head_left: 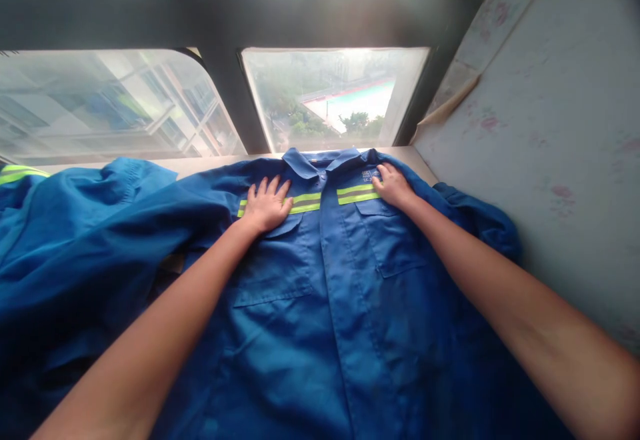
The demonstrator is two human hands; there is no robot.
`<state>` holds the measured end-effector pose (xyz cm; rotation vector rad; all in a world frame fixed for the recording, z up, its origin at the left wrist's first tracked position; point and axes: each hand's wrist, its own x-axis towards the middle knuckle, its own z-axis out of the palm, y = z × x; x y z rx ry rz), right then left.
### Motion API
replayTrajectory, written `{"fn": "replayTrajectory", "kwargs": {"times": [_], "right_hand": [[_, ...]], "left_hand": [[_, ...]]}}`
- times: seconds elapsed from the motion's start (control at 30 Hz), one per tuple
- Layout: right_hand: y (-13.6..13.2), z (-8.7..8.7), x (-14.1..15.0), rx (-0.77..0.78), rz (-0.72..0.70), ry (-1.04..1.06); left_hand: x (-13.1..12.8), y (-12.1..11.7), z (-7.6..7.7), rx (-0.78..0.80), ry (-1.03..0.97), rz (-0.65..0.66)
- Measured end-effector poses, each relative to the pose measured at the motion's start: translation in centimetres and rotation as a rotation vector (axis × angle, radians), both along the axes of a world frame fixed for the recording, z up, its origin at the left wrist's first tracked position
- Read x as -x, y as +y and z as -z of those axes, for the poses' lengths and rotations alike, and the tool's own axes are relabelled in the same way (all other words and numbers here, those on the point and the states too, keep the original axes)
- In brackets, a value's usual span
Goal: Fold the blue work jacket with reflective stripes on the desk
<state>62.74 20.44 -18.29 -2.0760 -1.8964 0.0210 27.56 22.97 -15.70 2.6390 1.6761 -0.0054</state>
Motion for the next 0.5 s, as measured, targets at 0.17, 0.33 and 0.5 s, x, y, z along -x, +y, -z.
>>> {"fn": "replayTrajectory", "kwargs": {"times": [0.17, 0.33, 0.5], "right_hand": [[4.1, -0.8, -2.8, 0.090, 0.092, -0.053], [4.6, -2.1, -0.7, 0.192, 0.189, -0.191], [3.2, -1.2, 0.8, 0.088, -0.079, -0.142]], "left_hand": [[-0.1, -0.4, 0.2, 0.014, 0.010, 0.005], [0.1, 0.0, 0.2, -0.005, 0.032, 0.023], [0.2, 0.1, 0.0, -0.019, 0.018, 0.036]]}}
